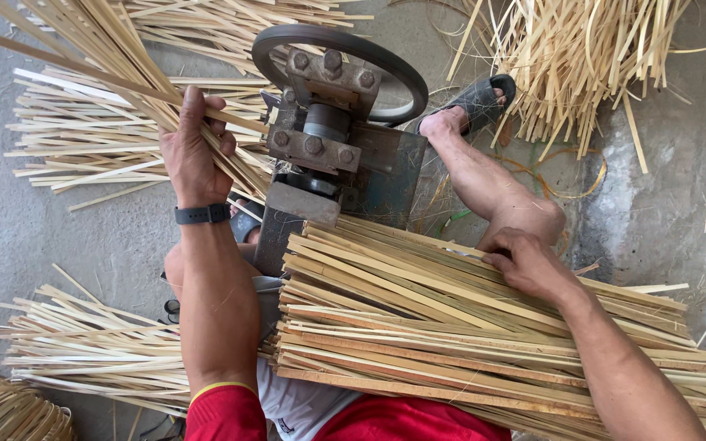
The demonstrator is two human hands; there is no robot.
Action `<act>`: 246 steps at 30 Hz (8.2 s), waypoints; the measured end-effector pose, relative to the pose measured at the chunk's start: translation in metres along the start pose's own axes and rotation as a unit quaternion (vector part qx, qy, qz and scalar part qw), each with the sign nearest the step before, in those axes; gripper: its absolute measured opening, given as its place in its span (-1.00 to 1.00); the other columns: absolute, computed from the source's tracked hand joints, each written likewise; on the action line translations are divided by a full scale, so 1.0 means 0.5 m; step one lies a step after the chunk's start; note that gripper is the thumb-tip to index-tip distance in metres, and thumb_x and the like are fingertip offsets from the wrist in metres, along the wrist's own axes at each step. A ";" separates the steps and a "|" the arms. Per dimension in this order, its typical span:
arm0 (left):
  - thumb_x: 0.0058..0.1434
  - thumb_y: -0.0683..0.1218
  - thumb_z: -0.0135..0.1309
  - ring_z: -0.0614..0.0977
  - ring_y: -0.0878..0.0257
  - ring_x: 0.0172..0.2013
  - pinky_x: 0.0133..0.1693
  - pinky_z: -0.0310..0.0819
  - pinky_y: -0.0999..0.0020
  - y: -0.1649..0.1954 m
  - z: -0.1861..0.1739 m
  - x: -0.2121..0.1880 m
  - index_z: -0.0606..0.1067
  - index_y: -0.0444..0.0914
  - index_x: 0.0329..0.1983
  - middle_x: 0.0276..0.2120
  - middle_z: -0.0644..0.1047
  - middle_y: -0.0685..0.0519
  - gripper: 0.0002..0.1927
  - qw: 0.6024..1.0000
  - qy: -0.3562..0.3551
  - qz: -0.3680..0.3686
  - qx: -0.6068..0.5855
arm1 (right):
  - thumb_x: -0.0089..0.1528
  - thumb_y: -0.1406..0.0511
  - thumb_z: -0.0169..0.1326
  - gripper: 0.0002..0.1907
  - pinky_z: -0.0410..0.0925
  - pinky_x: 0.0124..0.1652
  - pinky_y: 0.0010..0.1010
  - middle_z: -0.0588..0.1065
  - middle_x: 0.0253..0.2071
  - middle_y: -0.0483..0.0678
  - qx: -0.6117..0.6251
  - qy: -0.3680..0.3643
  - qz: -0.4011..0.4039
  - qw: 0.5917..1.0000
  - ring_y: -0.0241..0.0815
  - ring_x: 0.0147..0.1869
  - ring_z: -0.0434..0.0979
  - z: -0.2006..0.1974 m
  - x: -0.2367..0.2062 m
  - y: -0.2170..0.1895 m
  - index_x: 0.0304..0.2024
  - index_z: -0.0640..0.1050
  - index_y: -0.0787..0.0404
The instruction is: The person sits on the floor and repeatedly feeds thin bamboo strips through a grinding wheel to smooth their edges. The person holds a bundle of strips in the left hand and passes them one by one through the machine, then places them into a growing pile on the lap.
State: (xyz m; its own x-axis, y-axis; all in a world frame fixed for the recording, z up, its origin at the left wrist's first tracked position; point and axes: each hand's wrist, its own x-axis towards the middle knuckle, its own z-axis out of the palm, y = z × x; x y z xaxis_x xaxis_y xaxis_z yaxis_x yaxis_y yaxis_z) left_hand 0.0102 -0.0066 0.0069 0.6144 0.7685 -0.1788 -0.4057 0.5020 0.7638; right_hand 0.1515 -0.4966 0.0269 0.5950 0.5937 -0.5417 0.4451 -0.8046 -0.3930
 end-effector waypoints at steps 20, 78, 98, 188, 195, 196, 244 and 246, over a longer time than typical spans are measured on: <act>0.27 0.01 0.30 0.55 0.33 -0.47 -0.54 0.49 0.49 0.017 -0.029 -0.001 0.42 -0.29 -0.12 -0.27 0.64 -0.07 -0.64 0.999 0.016 0.046 -0.012 | 0.33 0.21 0.25 -0.80 0.51 -0.12 -0.31 0.64 -0.19 0.00 -0.078 0.323 -0.205 0.921 -0.16 -0.15 0.60 -0.094 0.006 -0.030 -0.06 0.69 0.14; 0.29 -0.02 0.24 0.54 0.36 -0.51 -0.59 0.48 0.51 0.028 0.024 -0.009 0.48 -0.27 -0.13 -0.39 0.62 0.01 -0.73 1.000 0.017 0.007 0.009 | 0.13 0.19 0.31 -0.72 0.50 -0.06 -0.34 0.69 -0.18 -0.02 0.047 0.065 -0.026 0.996 -0.14 -0.11 0.68 -0.009 -0.026 -0.048 -0.16 0.71 0.16; 0.24 -0.05 0.25 0.55 0.36 -0.57 -0.64 0.45 0.54 0.044 0.013 -0.012 0.44 -0.26 -0.05 -0.42 0.59 -0.03 -0.68 0.997 0.010 0.054 -0.060 | 0.41 0.28 0.25 -0.83 0.43 -0.27 -0.45 0.62 -0.46 0.06 0.112 0.269 -0.060 0.955 -0.21 -0.43 0.59 -0.073 0.028 0.077 -0.17 0.69 0.29; 0.30 0.00 0.25 0.63 0.26 -0.47 -0.46 0.71 0.31 0.039 -0.037 0.015 0.43 -0.28 -0.27 -0.51 0.51 0.05 -0.71 0.993 0.069 0.062 -0.075 | 0.32 0.21 0.28 -0.88 0.41 -0.38 -0.49 0.60 -0.40 -0.15 0.015 0.306 -0.080 0.949 -0.36 -0.41 0.55 -0.128 -0.032 0.007 -0.14 0.71 0.08; 0.21 -0.03 0.30 0.59 0.34 -0.46 -0.59 0.52 0.52 0.037 -0.025 0.002 0.41 -0.25 -0.10 -0.33 0.62 -0.04 -0.65 0.997 0.039 0.063 -0.017 | 0.22 0.21 0.18 -0.77 0.44 -0.08 -0.22 0.62 -0.19 0.00 -0.192 0.404 -0.265 0.854 -0.07 -0.12 0.59 -0.109 -0.025 -0.097 -0.11 0.66 0.14; 0.21 -0.04 0.30 0.60 0.34 -0.44 -0.57 0.53 0.52 0.034 -0.022 -0.001 0.40 -0.24 -0.06 -0.28 0.64 -0.06 -0.63 0.998 0.019 0.061 -0.015 | 0.24 0.22 0.20 -0.79 0.43 -0.03 -0.19 0.61 -0.19 0.01 -0.173 0.398 -0.269 0.860 -0.07 -0.09 0.58 -0.100 -0.028 -0.102 -0.14 0.66 0.16; 0.31 -0.07 0.24 0.60 0.33 -0.53 -0.59 0.54 0.49 0.011 0.012 -0.003 0.43 -0.34 0.06 -0.37 0.64 -0.06 -0.64 0.999 -0.038 0.003 0.008 | 0.22 0.28 0.17 -0.80 0.47 -0.02 -0.31 0.68 -0.16 -0.04 0.036 0.004 0.021 0.999 -0.14 -0.10 0.69 -0.001 -0.014 -0.012 -0.13 0.70 0.13; 0.32 -0.07 0.24 0.61 0.33 -0.51 -0.55 0.57 0.47 0.009 0.004 -0.001 0.42 -0.33 0.04 -0.37 0.63 -0.05 -0.65 0.999 -0.038 0.012 0.011 | 0.16 0.28 0.23 -0.82 0.48 0.00 -0.34 0.69 -0.17 -0.07 0.055 0.061 -0.042 0.996 -0.18 -0.08 0.69 -0.004 -0.022 0.001 -0.19 0.71 0.12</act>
State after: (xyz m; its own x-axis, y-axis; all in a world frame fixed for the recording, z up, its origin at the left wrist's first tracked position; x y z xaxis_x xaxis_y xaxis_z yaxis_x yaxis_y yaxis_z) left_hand 0.0094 -0.0054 0.0117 0.6541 0.7479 -0.1129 -0.4064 0.4734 0.7815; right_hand 0.1467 -0.5035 0.0340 0.6391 0.6501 -0.4109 0.4246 -0.7437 -0.5163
